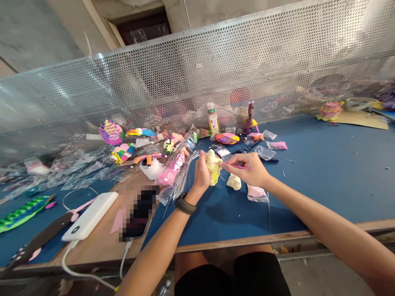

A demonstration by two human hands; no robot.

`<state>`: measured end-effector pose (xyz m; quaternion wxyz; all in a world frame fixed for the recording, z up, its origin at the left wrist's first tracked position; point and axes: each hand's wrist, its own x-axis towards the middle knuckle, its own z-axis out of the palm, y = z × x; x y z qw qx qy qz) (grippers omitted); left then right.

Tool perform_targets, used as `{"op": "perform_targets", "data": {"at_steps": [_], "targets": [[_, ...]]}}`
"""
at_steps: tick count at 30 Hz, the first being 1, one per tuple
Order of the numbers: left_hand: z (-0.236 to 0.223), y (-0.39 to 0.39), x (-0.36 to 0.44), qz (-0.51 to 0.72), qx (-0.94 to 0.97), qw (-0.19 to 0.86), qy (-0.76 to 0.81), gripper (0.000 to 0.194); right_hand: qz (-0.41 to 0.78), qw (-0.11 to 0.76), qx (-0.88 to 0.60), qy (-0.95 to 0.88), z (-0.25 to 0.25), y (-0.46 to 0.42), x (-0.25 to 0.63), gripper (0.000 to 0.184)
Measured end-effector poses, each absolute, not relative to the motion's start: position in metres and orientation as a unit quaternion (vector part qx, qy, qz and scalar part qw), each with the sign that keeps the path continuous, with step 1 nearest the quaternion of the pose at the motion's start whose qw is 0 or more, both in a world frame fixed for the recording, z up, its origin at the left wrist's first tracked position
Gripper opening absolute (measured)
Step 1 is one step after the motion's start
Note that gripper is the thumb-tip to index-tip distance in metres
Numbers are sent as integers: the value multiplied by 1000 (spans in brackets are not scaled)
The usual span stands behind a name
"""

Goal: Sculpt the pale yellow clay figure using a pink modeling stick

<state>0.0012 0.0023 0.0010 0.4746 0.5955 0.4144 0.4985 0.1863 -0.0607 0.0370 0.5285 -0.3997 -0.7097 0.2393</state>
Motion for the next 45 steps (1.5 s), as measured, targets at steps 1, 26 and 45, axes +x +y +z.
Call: {"op": "perform_targets", "data": {"at_steps": [1,26,45], "targets": [[2,1,1,519,585,463,418,77,240,533,-399,-706,36,-60,186,38],[5,9,-20,353,808,266,389,51,263,568,-448,-638,17,-30,206,40],[31,23,-45,174,937,111,283,59,163,348,-372,-845,12,-36,209,26]]}}
